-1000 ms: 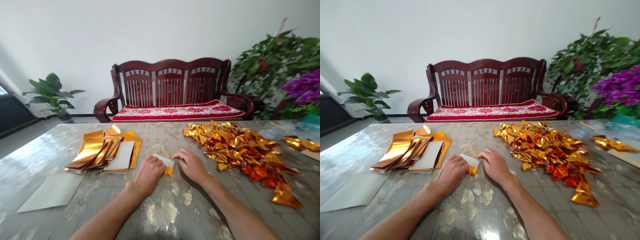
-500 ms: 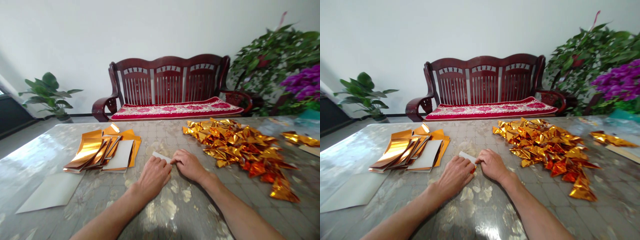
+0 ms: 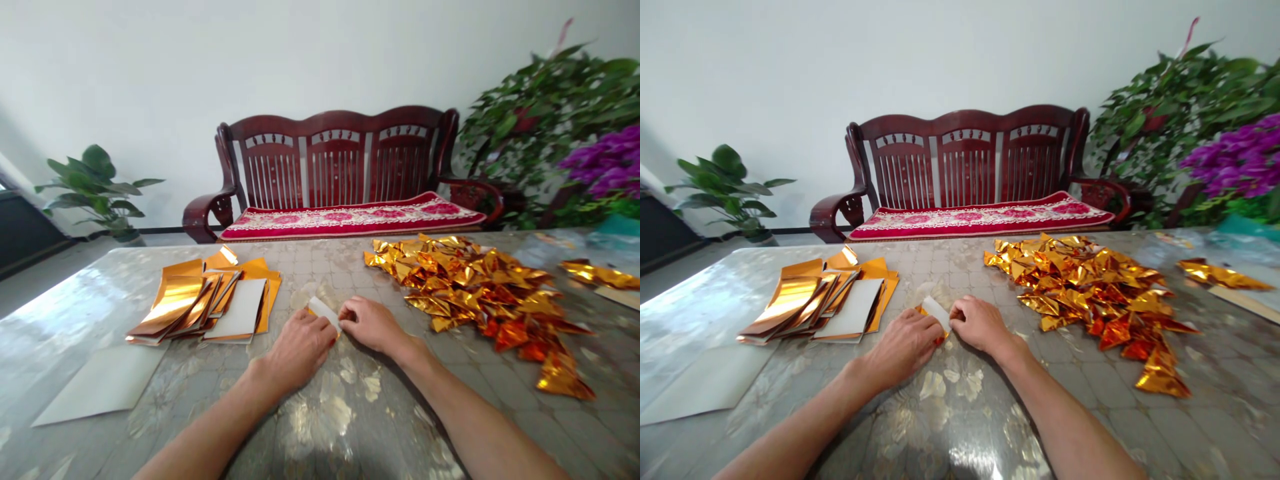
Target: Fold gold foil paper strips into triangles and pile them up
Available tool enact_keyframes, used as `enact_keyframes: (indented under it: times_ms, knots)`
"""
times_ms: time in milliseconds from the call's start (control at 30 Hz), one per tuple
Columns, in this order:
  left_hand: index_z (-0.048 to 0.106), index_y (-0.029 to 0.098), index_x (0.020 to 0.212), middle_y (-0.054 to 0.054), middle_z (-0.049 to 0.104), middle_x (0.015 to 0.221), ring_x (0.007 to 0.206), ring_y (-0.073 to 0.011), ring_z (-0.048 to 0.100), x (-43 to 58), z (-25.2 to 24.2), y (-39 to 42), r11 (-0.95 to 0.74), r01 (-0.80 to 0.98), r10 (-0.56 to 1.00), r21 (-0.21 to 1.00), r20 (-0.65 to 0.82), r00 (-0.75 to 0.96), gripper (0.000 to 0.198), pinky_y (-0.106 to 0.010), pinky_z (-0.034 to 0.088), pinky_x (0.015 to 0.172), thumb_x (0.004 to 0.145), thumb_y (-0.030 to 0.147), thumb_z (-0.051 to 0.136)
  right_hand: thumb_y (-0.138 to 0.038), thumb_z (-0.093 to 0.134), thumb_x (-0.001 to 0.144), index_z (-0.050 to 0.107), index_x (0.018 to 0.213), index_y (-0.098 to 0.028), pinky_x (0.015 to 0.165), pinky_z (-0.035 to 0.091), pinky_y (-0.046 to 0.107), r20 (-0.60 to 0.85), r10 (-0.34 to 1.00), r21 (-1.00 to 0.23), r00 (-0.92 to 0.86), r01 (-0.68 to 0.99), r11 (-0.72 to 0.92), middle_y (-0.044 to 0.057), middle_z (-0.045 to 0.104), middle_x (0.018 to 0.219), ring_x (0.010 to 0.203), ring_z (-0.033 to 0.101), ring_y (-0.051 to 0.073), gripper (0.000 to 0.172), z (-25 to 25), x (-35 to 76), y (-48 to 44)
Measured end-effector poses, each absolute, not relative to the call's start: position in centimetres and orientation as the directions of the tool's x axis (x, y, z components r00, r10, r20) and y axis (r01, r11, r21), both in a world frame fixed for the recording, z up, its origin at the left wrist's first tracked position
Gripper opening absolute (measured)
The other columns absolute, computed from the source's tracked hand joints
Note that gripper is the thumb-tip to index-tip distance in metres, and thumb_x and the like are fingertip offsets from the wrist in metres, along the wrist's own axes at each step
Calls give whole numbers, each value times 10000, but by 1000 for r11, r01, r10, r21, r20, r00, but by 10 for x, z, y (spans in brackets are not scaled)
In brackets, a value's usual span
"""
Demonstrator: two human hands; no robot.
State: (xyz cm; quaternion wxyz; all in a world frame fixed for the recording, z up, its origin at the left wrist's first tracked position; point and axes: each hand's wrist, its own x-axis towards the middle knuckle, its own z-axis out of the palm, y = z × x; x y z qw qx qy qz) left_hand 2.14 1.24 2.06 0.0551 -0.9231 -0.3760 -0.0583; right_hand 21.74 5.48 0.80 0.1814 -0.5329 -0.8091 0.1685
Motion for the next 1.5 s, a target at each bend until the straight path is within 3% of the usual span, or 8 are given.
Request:
enact_keyframes:
  times_ms: [267, 433, 767, 1067, 1267, 1500]
  knots:
    - [579, 212, 963, -6, 666, 915, 816, -183, 641, 13, 31, 18, -764, 634, 632, -116, 64, 773, 69, -325, 428, 760, 958, 220, 511, -278, 642, 740, 659, 750, -232, 586, 291, 231, 46, 933, -466, -357, 819, 336, -21, 671, 805, 700, 559, 125, 50, 10, 215, 54]
    - [562, 213, 955, 9, 656, 873, 819, -183, 635, 12, 28, 21, -787, 601, 594, -141, 94, 799, 17, -323, 431, 795, 943, 204, 554, -287, 631, 753, 661, 759, -232, 591, 290, 229, 30, 929, -459, -370, 820, 341, -19, 675, 820, 712, 561, 126, 63, 8, 215, 56]
    - [574, 189, 917, -8, 661, 853, 847, -185, 631, 15, 11, 14, -776, 624, 602, -97, 184, 777, 36, -348, 426, 847, 942, 187, 548, -265, 620, 764, 662, 756, -228, 594, 306, 229, 41, 926, -432, -375, 829, 355, -15, 678, 832, 713, 575, 126, 56, 9, 216, 56]
    - [595, 211, 989, -6, 689, 915, 880, -175, 641, 11, 28, 17, -805, 590, 581, -61, 116, 805, 72, -312, 451, 843, 953, 200, 535, -283, 623, 771, 682, 783, -234, 599, 309, 234, 15, 932, -424, -363, 842, 334, -12, 694, 857, 728, 579, 133, 78, 9, 215, 56]
    - [583, 189, 909, -10, 702, 835, 802, -177, 665, 17, 26, 21, -820, 544, 537, -175, 94, 839, 64, -380, 406, 975, 930, 142, 545, -289, 623, 771, 679, 783, -235, 603, 310, 231, 21, 928, -435, -372, 832, 344, -16, 692, 842, 726, 582, 132, 79, 9, 216, 57]
    - [569, 163, 921, -60, 678, 815, 790, -216, 649, 23, 14, 17, -794, 566, 560, -222, 93, 823, 62, -362, 459, 805, 934, 143, 512, -274, 628, 776, 682, 785, -230, 597, 313, 228, 30, 929, -427, -369, 835, 346, -16, 697, 849, 724, 588, 128, 71, 9, 216, 56]
